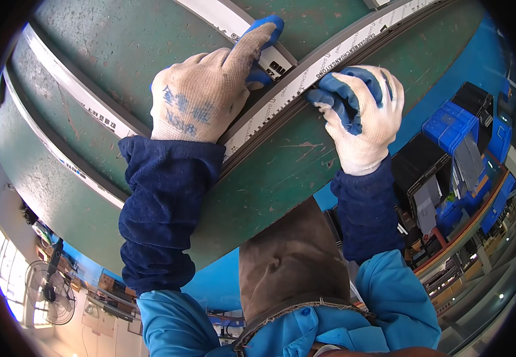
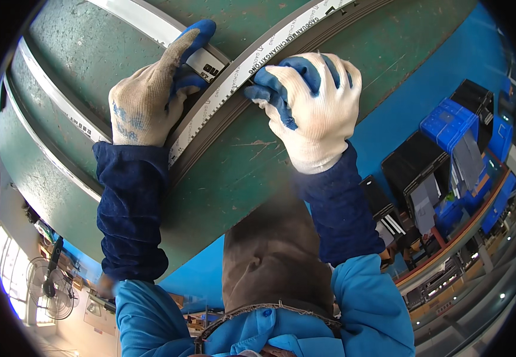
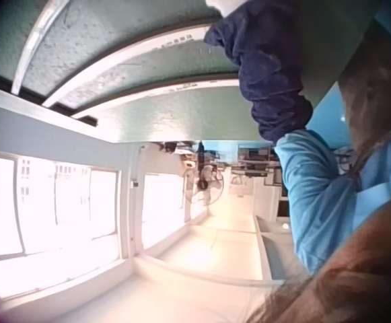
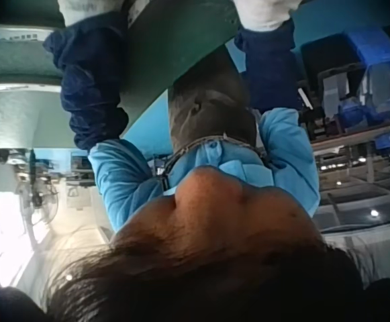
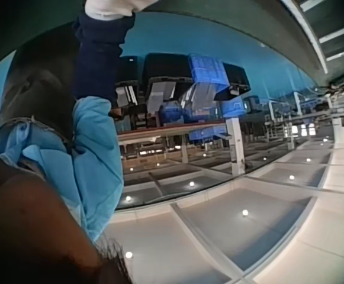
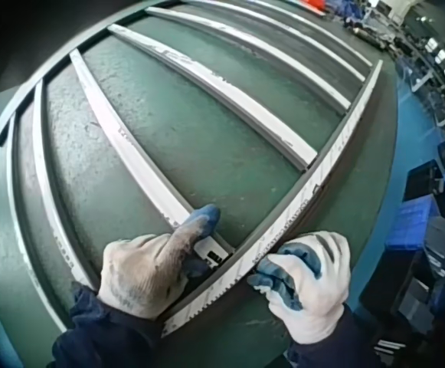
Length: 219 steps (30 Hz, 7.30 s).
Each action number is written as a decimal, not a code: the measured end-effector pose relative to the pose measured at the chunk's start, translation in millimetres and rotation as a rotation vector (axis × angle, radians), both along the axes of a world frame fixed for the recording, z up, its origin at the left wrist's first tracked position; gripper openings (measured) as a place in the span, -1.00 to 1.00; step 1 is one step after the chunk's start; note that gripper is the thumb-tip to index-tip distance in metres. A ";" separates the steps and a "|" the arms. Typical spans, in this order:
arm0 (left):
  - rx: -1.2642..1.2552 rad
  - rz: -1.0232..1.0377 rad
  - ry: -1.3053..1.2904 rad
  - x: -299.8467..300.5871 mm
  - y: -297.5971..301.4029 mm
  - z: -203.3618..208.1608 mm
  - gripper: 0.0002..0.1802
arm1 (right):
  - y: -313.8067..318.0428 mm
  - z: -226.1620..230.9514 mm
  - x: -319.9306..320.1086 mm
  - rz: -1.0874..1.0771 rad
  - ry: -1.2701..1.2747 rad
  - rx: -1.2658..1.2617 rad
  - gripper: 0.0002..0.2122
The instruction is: Assembling and cleaning a metal ladder-like frame using a pneumatic tool and a cloth.
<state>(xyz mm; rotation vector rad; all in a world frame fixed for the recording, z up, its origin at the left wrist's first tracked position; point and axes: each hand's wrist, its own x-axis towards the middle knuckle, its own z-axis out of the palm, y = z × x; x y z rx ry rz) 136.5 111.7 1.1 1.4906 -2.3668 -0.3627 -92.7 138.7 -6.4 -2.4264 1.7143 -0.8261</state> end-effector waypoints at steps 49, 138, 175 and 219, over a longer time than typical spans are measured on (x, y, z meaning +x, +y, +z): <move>0.602 0.200 0.871 2.7 -4.5 19.4 -0.38 | 32.1 6.4 16.0 -0.040 -0.597 0.068 -0.68; 0.359 -0.098 0.705 8.1 -16.0 -0.2 -0.33 | 8.2 18.6 10.8 0.066 -0.264 0.177 -0.53; 0.636 0.280 1.335 75.5 69.9 19.7 -0.66 | 41.9 52.0 120.3 0.234 -0.207 -0.092 -0.55; 0.113 0.112 0.132 95.0 92.8 11.6 -0.25 | 102.3 1.1 89.1 0.055 -0.207 0.149 -0.62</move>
